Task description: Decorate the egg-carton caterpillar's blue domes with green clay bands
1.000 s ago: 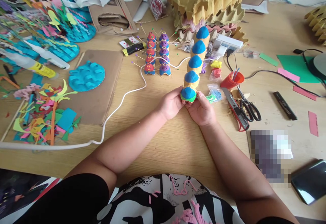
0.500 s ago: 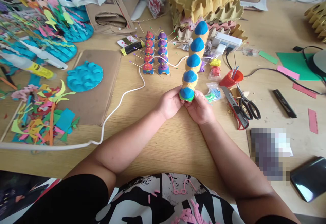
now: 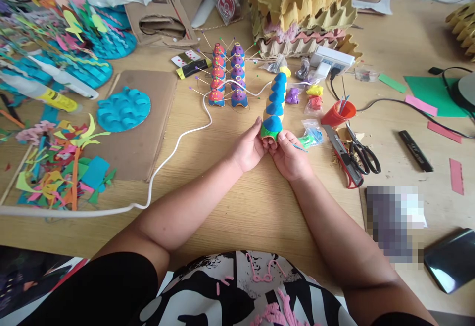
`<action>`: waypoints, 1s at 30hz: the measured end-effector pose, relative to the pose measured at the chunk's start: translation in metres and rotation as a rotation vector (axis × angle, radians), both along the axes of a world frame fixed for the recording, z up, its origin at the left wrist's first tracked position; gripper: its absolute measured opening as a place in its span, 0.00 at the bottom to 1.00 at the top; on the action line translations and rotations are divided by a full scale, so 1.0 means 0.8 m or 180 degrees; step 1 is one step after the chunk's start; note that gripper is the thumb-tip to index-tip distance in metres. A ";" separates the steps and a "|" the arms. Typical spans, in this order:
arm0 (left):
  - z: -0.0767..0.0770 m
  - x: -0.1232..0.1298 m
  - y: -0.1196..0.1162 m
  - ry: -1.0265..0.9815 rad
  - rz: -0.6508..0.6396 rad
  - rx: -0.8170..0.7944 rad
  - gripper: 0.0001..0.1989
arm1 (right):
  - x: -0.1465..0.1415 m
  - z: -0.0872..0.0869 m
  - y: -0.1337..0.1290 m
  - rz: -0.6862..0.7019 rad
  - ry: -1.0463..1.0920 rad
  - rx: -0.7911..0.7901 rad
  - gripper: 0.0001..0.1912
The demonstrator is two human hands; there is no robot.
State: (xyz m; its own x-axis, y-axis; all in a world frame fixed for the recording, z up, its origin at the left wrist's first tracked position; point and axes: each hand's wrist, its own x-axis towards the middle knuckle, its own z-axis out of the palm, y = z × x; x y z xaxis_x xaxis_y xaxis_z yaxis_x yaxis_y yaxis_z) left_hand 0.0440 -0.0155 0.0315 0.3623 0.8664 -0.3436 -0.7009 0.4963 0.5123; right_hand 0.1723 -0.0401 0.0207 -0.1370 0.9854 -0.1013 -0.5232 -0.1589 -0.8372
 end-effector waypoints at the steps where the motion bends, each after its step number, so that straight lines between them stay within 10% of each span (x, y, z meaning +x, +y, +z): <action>1: -0.001 0.000 0.000 0.0003 0.0009 0.0008 0.23 | 0.000 0.000 0.000 -0.0025 0.0014 -0.0004 0.23; 30: -0.001 0.003 -0.009 0.0198 0.0060 0.0455 0.20 | 0.002 0.001 0.002 -0.0080 0.0305 -0.0100 0.22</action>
State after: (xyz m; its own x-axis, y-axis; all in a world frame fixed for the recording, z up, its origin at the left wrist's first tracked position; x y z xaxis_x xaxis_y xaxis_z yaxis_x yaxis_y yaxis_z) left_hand 0.0460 -0.0227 0.0304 0.3274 0.9145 -0.2376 -0.6742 0.4023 0.6194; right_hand 0.1740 -0.0385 0.0212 -0.1227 0.9852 -0.1197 -0.6048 -0.1699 -0.7780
